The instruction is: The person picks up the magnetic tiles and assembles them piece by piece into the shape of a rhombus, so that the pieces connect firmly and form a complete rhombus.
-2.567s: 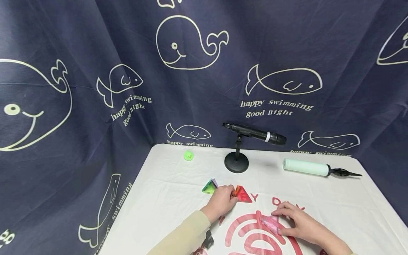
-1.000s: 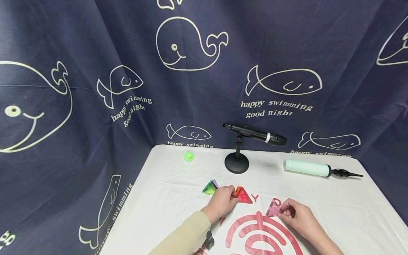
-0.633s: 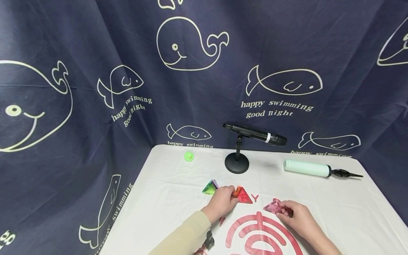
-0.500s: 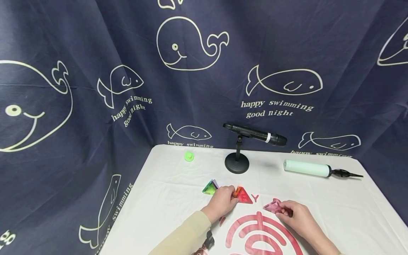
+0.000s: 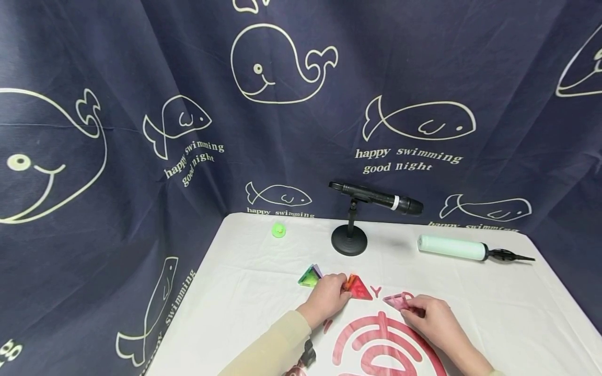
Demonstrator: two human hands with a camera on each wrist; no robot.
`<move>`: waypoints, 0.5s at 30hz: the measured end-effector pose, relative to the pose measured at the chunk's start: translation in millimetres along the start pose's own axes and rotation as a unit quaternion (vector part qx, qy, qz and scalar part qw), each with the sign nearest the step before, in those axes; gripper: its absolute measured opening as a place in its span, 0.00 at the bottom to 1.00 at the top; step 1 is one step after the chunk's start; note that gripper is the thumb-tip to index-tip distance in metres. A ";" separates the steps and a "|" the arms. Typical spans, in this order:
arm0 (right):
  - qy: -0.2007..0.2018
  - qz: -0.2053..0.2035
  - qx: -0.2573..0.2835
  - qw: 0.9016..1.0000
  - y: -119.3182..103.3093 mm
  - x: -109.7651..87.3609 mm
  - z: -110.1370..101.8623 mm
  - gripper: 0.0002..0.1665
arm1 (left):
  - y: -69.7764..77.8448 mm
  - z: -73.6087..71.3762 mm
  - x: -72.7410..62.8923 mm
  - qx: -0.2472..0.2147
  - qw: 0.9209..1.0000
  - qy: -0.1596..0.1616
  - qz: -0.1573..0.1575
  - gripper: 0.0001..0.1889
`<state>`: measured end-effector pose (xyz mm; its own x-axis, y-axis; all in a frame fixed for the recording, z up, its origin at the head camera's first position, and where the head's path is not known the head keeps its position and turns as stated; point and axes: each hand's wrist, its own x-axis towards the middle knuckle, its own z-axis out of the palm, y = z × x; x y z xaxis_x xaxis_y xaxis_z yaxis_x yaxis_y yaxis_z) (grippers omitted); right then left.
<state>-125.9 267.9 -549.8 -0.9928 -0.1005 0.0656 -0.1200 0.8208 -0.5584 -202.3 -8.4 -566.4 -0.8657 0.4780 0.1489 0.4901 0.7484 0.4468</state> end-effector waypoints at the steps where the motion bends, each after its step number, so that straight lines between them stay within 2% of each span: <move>1: -0.002 -0.001 -0.005 1.000 -1.0 0.4 0.4 0.07 | -0.3 0.1 0.1 0.001 1.000 0.000 0.001 0.11; 4: -0.002 -0.008 -0.014 1.000 -3.7 1.7 1.8 0.09 | -0.8 0.7 0.3 0.004 1.000 -0.001 0.002 0.11; 10: 0.015 -0.050 -0.023 0.998 -7.1 4.7 6.6 0.05 | 0.3 -0.7 -0.5 0.004 1.000 -0.005 0.001 0.09; 15: 0.006 -0.048 -0.032 0.998 -12.3 8.4 9.0 0.04 | 1.6 -2.1 -1.1 0.005 1.000 -0.007 0.002 0.09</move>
<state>-132.8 251.9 -549.8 -0.9767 -0.1733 0.1262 -0.2134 0.8423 -0.4949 -200.8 -8.7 -564.0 -0.8626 0.4867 0.1379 0.4940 0.7516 0.4372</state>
